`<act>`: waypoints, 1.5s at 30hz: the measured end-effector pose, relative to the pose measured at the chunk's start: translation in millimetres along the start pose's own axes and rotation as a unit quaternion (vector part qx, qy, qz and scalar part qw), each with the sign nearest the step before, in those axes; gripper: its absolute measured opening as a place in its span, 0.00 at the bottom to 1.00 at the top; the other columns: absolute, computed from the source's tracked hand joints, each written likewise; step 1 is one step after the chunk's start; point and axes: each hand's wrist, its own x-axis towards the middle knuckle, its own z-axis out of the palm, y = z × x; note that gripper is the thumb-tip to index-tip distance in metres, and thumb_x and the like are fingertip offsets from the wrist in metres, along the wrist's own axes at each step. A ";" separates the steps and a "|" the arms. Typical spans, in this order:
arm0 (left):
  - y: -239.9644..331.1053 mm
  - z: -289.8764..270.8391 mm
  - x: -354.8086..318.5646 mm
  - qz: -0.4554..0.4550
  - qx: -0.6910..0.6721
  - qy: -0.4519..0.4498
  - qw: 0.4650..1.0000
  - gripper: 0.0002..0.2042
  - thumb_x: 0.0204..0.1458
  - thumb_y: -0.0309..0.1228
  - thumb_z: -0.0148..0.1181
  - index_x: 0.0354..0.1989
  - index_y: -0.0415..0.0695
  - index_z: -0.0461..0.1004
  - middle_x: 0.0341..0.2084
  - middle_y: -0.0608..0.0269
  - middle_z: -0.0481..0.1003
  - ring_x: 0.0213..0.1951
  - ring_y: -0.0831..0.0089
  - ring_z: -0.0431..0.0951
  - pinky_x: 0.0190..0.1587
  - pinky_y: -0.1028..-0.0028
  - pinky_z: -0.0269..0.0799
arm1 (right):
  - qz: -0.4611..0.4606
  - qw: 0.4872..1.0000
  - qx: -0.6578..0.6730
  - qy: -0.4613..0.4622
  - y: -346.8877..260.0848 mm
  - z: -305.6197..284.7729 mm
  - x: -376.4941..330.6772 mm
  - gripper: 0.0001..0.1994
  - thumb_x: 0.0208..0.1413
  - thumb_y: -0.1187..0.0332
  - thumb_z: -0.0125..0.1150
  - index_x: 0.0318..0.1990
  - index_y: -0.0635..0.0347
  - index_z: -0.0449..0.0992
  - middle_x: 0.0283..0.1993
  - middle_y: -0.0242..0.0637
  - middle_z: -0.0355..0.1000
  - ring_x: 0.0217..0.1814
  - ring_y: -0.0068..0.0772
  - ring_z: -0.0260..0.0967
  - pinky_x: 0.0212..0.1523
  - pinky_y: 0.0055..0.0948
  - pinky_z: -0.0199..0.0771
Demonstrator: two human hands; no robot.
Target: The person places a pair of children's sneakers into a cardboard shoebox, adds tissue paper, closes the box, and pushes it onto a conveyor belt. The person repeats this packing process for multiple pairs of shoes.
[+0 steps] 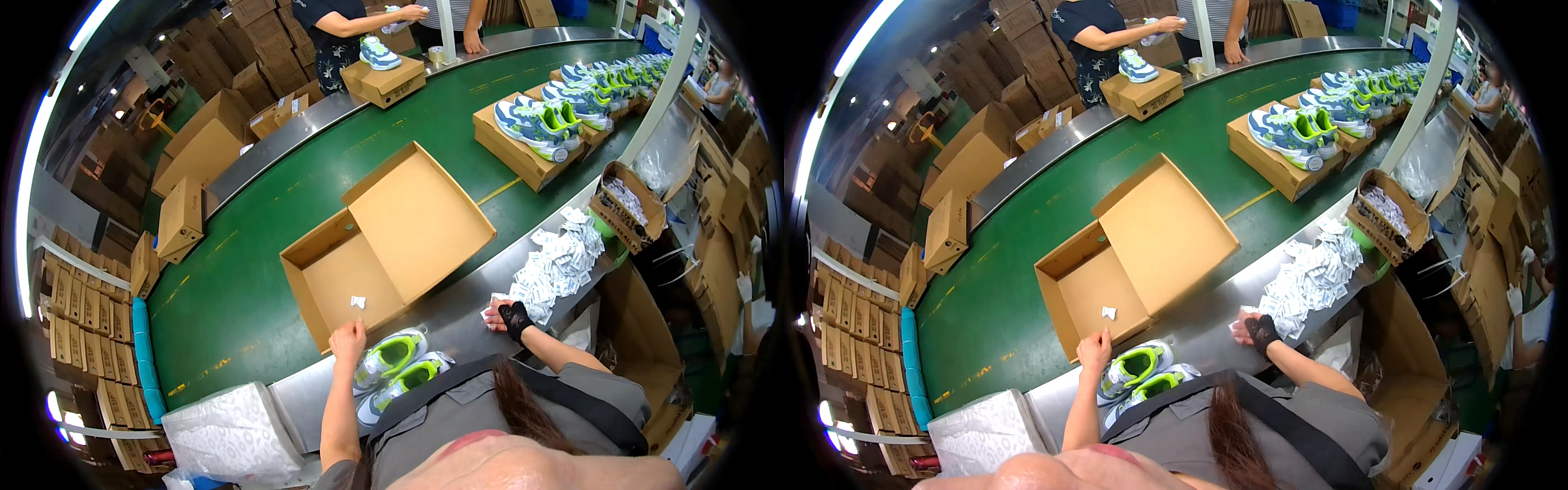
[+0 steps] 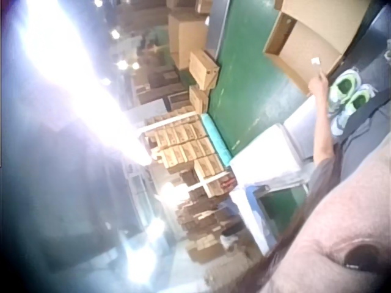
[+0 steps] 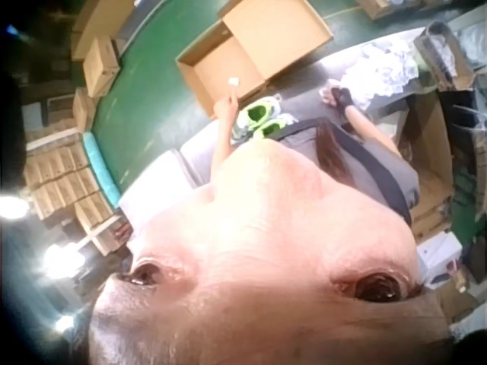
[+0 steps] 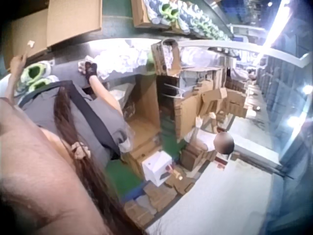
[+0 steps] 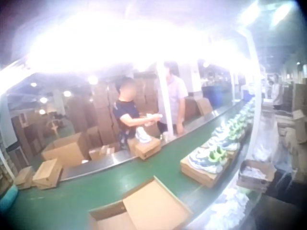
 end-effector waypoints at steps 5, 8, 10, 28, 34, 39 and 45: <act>-3.0 -2.6 1.3 -0.007 -0.024 0.021 0.999 0.16 0.46 0.40 0.51 0.15 0.40 0.72 0.13 0.48 0.70 0.20 0.49 0.71 0.26 0.58 0.67 | -0.144 0.987 0.020 0.073 -2.5 5.9 7.4 0.12 0.54 0.65 0.51 0.43 0.62 0.66 0.36 0.39 0.71 0.32 0.30 0.72 0.29 0.23 0.70; -10.7 -7.2 0.4 0.017 -0.117 0.041 0.992 0.13 0.46 0.37 0.54 0.20 0.39 0.74 0.16 0.52 0.73 0.21 0.57 0.73 0.27 0.64 0.68 | -0.279 0.956 -0.089 -0.024 -7.0 17.8 3.5 0.09 0.53 0.69 0.51 0.39 0.63 0.68 0.35 0.35 0.70 0.33 0.25 0.69 0.31 0.22 0.68; -15.3 -12.9 -1.3 0.013 -0.215 0.113 0.970 0.11 0.47 0.34 0.55 0.25 0.38 0.74 0.20 0.55 0.73 0.22 0.64 0.73 0.28 0.69 0.68 | -0.354 0.907 -0.228 -0.020 13.2 30.2 17.1 0.09 0.52 0.67 0.51 0.38 0.63 0.69 0.34 0.39 0.70 0.33 0.33 0.69 0.35 0.28 0.68; -353.4 -125.0 -210.0 -0.343 -0.029 0.362 0.866 0.15 0.53 0.30 0.44 0.43 0.33 0.68 0.36 0.45 0.72 0.39 0.56 0.73 0.42 0.70 0.68 | -0.629 0.506 -0.588 0.043 47.6 78.3 -23.5 0.13 0.41 0.71 0.54 0.38 0.60 0.69 0.46 0.40 0.65 0.49 0.42 0.61 0.49 0.39 0.61; -358.2 -154.2 -230.8 -0.510 0.049 0.063 0.856 0.21 0.46 0.45 0.53 0.41 0.39 0.70 0.38 0.48 0.71 0.42 0.53 0.69 0.45 0.52 0.61 | -0.642 0.476 -0.591 0.108 59.2 67.8 -10.4 0.12 0.41 0.72 0.55 0.38 0.59 0.69 0.46 0.38 0.65 0.49 0.40 0.61 0.49 0.37 0.60; -353.6 -154.6 -236.5 -0.466 0.140 0.111 0.866 0.23 0.41 0.54 0.55 0.34 0.45 0.69 0.40 0.57 0.65 0.48 0.55 0.60 0.46 0.52 0.55 | -0.617 0.478 -0.588 0.213 77.9 91.7 -13.5 0.11 0.43 0.74 0.54 0.37 0.58 0.70 0.45 0.38 0.66 0.49 0.38 0.62 0.49 0.36 0.58; -395.9 -132.7 -238.2 -0.432 0.116 0.198 0.872 0.17 0.49 0.45 0.51 0.27 0.41 0.68 0.30 0.55 0.69 0.37 0.57 0.68 0.38 0.59 0.60 | -0.564 0.500 -0.626 0.200 82.0 86.6 -11.3 0.14 0.44 0.72 0.50 0.42 0.56 0.67 0.51 0.38 0.63 0.54 0.39 0.58 0.55 0.38 0.52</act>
